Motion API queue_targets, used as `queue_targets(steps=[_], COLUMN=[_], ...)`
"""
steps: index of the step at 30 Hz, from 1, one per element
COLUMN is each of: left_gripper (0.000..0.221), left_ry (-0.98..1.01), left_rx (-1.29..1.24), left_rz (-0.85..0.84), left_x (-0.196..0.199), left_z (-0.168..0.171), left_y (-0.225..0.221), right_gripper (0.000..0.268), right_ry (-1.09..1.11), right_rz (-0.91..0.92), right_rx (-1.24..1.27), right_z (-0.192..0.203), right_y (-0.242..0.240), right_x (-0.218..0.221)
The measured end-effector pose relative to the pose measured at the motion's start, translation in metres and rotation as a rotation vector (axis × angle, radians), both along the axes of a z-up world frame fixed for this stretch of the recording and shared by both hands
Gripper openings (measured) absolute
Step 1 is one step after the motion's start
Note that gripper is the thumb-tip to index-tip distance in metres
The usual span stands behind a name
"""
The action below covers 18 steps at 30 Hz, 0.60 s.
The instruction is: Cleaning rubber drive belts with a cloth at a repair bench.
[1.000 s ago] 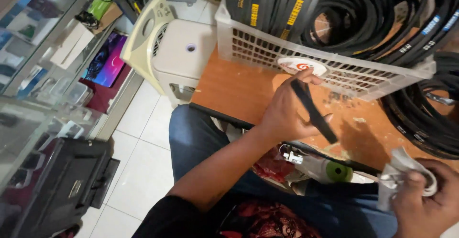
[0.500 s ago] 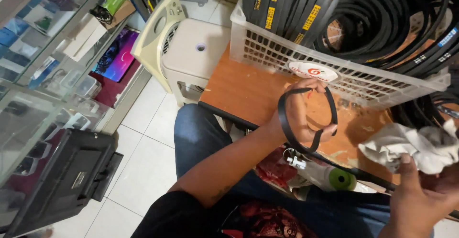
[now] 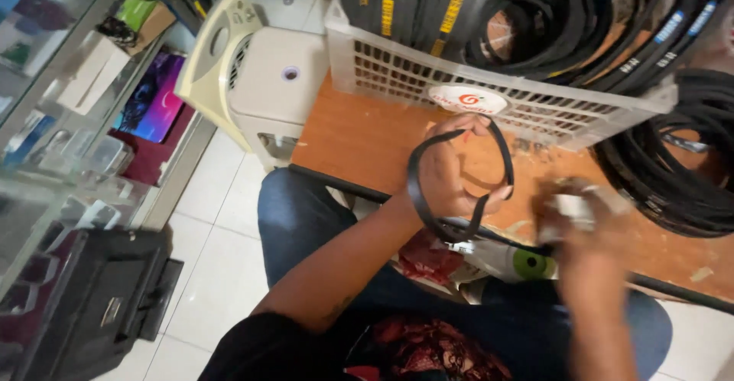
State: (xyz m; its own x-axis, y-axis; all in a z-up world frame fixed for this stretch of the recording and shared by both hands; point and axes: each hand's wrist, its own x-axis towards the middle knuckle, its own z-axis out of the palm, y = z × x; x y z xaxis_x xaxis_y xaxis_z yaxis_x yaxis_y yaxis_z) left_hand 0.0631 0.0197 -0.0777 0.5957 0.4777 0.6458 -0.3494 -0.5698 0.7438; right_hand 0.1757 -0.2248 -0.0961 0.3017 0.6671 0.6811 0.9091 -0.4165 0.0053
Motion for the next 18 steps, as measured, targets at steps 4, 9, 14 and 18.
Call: queue_targets(steps=[4,9,14,18], left_gripper=[0.063,0.071,0.079,0.079], left_ry=[-0.001,-0.180,-0.316,-0.332], left_rx=[0.083,0.145,0.054,0.052], left_rz=[0.022,-0.050,0.021,-0.007], left_x=[-0.003,-0.002,0.015,0.010], left_z=[0.007,0.003,-0.019,-0.009], left_y=[0.003,0.004,0.004,0.005], right_gripper=[0.087,0.065,0.058,0.049], right_ry=[0.412,0.699,0.360,0.465], right_rz=[0.166,0.238,-0.050,-0.016], right_rx=[-0.312,-0.098,0.066,0.040], right_z=[-0.007,0.012,-0.014,-0.026], right_y=[0.014,0.009,0.001,-0.010], right_x=[-0.028,-0.034,-0.027,-0.015])
